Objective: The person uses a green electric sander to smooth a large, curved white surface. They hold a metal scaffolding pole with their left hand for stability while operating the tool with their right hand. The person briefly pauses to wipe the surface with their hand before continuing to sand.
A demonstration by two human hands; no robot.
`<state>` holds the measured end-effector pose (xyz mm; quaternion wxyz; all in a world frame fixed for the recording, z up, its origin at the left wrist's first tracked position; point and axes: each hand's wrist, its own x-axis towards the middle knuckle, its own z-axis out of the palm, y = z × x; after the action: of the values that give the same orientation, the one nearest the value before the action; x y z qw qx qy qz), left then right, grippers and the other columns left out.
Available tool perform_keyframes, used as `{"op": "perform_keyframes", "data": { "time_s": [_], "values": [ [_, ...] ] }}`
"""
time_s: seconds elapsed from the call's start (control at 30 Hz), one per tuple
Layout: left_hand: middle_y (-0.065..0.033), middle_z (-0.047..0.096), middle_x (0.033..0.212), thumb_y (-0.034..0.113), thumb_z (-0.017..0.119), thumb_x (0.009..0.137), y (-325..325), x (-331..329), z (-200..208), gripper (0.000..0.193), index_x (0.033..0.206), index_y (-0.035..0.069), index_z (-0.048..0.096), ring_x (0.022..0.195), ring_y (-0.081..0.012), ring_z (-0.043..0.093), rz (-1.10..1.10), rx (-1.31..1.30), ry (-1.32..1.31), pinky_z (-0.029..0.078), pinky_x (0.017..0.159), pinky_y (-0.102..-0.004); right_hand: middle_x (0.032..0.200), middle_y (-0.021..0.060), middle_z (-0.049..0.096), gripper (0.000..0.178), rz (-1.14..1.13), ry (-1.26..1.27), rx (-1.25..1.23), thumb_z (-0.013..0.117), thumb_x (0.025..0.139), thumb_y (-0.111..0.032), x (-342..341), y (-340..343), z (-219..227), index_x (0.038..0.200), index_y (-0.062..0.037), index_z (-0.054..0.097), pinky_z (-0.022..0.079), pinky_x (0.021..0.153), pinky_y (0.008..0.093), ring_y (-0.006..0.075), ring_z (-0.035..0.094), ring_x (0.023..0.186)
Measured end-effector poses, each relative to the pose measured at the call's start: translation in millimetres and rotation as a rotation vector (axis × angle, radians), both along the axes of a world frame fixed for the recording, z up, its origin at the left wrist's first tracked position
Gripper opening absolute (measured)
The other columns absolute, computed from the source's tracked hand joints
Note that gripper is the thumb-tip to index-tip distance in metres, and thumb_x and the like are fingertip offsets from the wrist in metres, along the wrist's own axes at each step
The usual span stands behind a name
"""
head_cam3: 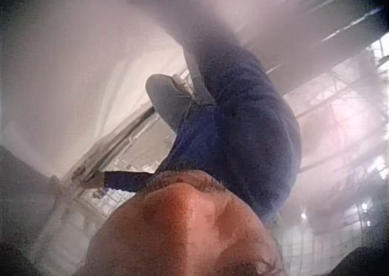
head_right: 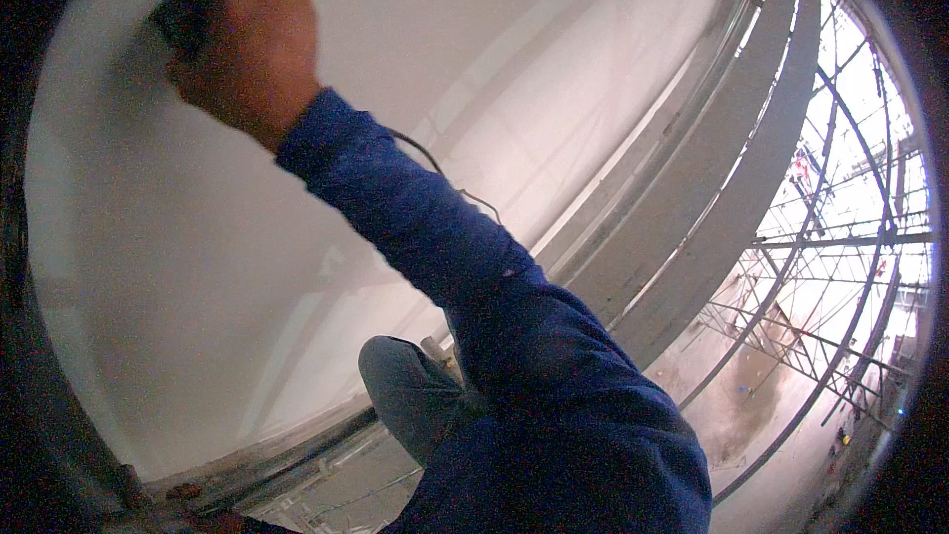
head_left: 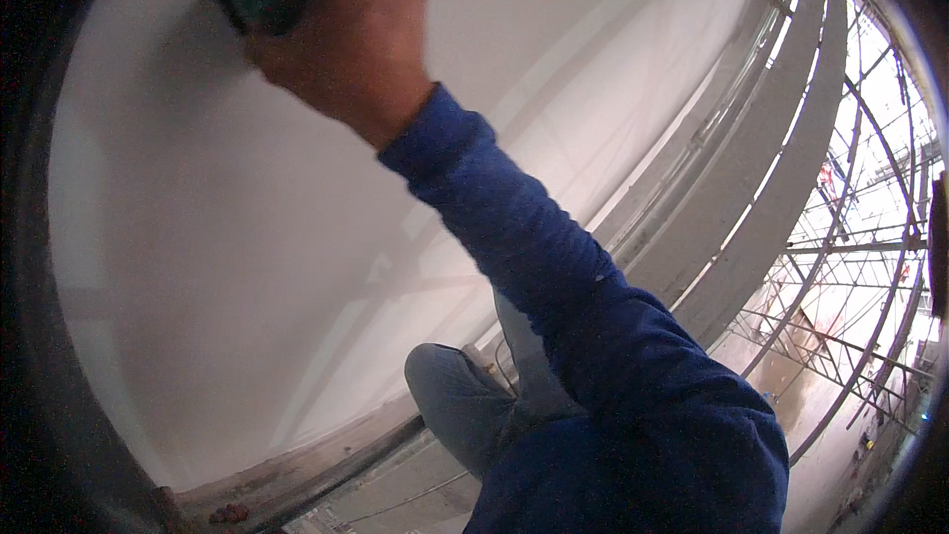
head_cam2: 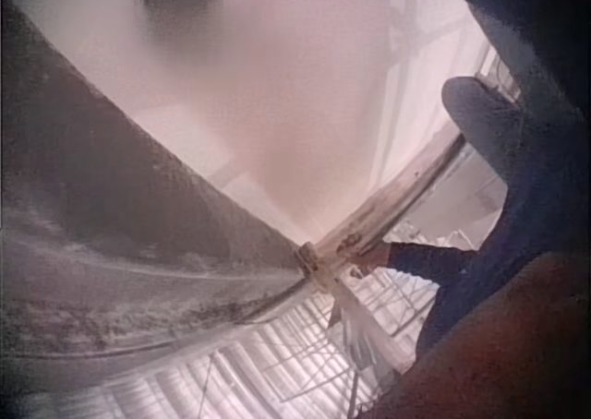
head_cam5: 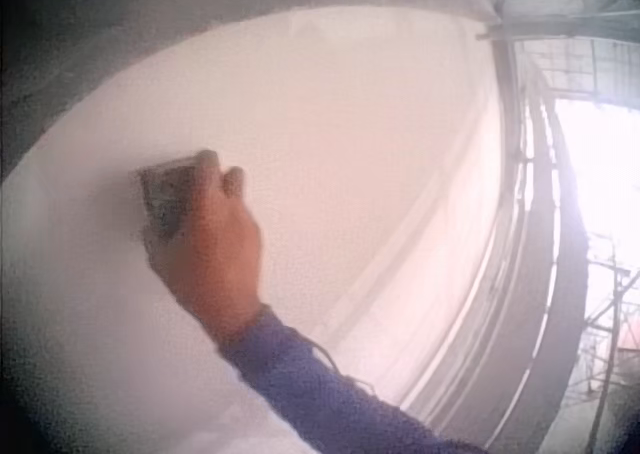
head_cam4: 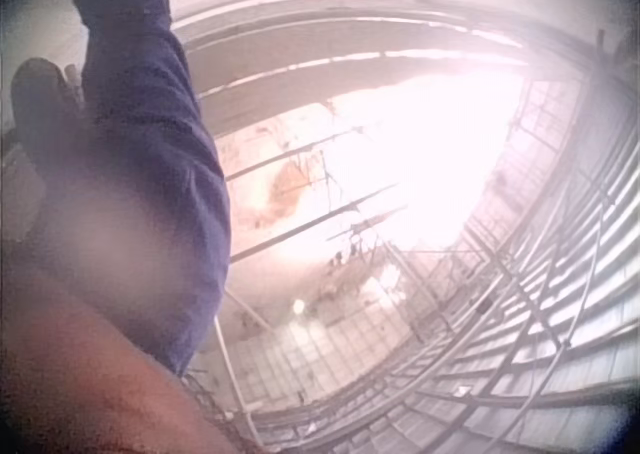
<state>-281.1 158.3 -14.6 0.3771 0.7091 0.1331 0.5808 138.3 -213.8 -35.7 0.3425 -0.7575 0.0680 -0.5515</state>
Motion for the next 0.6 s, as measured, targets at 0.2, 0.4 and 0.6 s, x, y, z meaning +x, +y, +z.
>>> {"op": "perform_keyframes", "data": {
  "time_s": [0.2,0.4,0.6],
  "values": [
    [-0.0087,0.061,0.088,0.03,0.058,0.089,1,-1,4,0.035,0.11,0.003,0.058,0.08,-0.021,0.06,-0.01,-0.063,-0.023,0.05,0.081,-0.0381,0.105,0.0213,0.054,0.071,0.483,-0.117,0.377,0.083,0.058,-0.019,-17,17,-12,0.117,-0.0029,0.047,0.056,0.071,0.0429,0.0352,0.063,0.082],
    [-0.0087,0.061,0.088,0.03,0.059,0.088,2,0,9,0.036,0.112,0.003,0.058,0.081,-0.0212,0.06,-0.021,-0.24,-0.088,0.05,0.082,-0.0383,0.103,0.0176,0.055,0.072,0.453,-0.053,0.597,0.083,0.057,-0.015,-21,24,-125,0.118,-0.0045,0.047,0.054,0.073,0.0408,0.0319,0.063,0.086],
    [-0.0104,0.061,0.087,0.029,0.059,0.089,-8,7,25,0.033,0.107,0.001,0.06,0.083,-0.022,0.061,-0.056,0.009,0.1,0.05,0.083,-0.039,0.096,0.0102,0.055,0.064,0.39,0.035,0.923,0.082,0.068,-0.017,-5,14,-241,0.117,-0.0043,0.043,0.053,0.073,0.0321,0.0184,0.059,0.084]
  ]
}}
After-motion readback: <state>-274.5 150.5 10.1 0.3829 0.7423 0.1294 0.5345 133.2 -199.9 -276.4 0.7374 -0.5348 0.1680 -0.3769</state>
